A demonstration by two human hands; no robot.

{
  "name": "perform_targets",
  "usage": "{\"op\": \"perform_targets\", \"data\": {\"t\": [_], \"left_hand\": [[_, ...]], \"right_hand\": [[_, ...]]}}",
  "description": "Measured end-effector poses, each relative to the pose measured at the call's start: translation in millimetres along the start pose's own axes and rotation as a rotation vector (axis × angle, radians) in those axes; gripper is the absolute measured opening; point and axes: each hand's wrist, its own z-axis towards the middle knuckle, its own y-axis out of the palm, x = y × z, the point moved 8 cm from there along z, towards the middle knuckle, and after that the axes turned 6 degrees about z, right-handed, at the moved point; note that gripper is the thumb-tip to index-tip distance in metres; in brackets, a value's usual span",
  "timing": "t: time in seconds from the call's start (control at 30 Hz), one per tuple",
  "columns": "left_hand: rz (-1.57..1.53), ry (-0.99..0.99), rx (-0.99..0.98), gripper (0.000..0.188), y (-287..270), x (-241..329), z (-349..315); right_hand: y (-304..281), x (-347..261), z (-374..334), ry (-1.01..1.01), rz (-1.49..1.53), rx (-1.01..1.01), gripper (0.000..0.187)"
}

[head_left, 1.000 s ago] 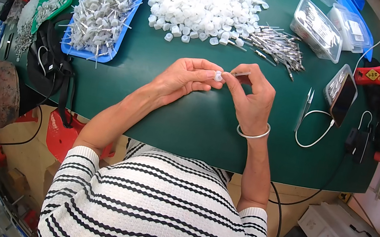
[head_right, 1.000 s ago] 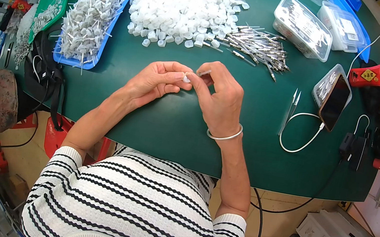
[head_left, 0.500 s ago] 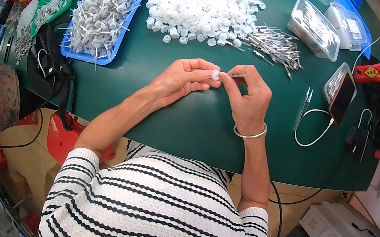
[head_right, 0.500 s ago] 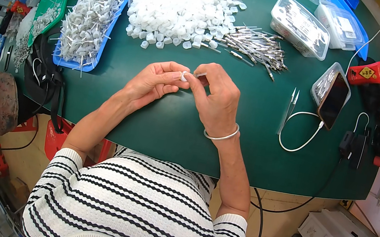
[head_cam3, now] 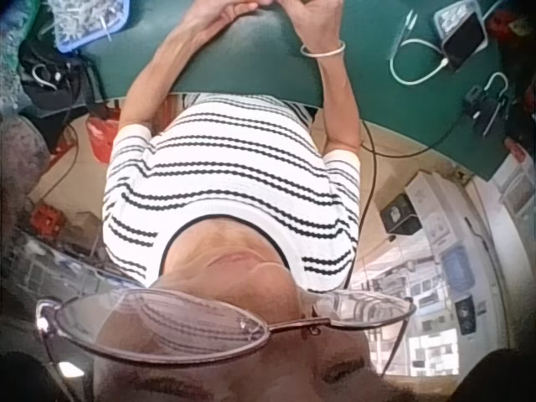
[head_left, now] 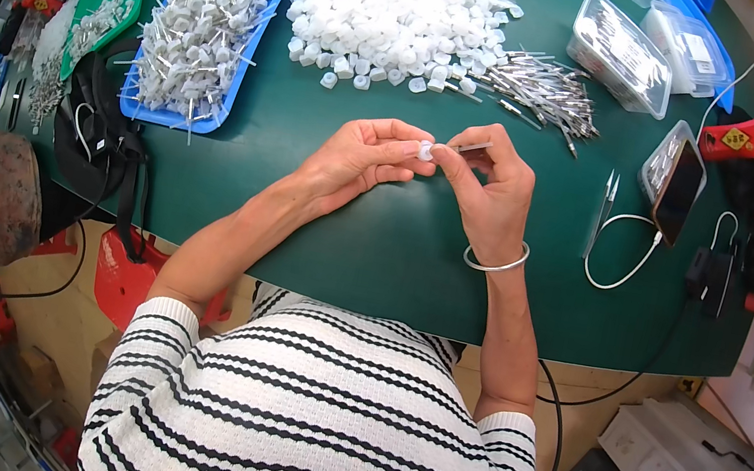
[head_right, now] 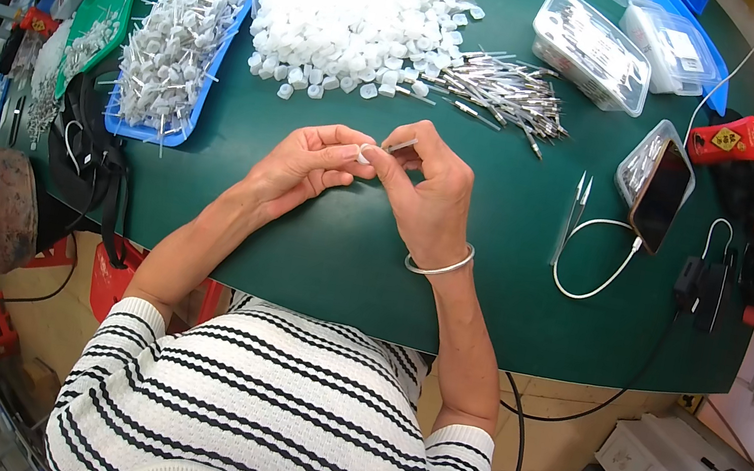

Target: The person repeatedly picks up small white plastic caps and metal pins from a green table, inserts the pins into the caps, and places the assembled units into a blue tray. The process is continuous and repetitive throughout the clip.

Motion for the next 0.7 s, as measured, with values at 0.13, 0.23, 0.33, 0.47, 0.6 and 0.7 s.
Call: {"op": "perform_targets", "data": {"t": [0.13,0.23,0.33,0.47,0.6,0.7], "left_hand": [[-0.007,-0.007,0.015,0.023,2,2,-2],[-0.025,-0.001,0.010,0.023,2,2,-2],[-0.033,0.003,0.007,0.023,2,3,-1],[-0.044,0.005,0.005,0.023,2,2,-1],[-0.041,-0.003,0.002,0.023,1,0,-1],[-0.032,-0.005,-0.001,0.024,1,0,-1]], "right_hand": [[-1,-2,0,-0.047,-0.043,0.052,0.019],[-1,-5,0,-0.080,-0.084,0.062,0.019],[0,-8,-1,-0.100,-0.102,0.071,0.019],[0,-10,-1,-0.126,-0.129,0.071,0.019],[0,-9,-1,-0.115,-0.097,0.075,0.019],[0,-5,-1,-0.088,-0.068,0.078,0.019]]}}
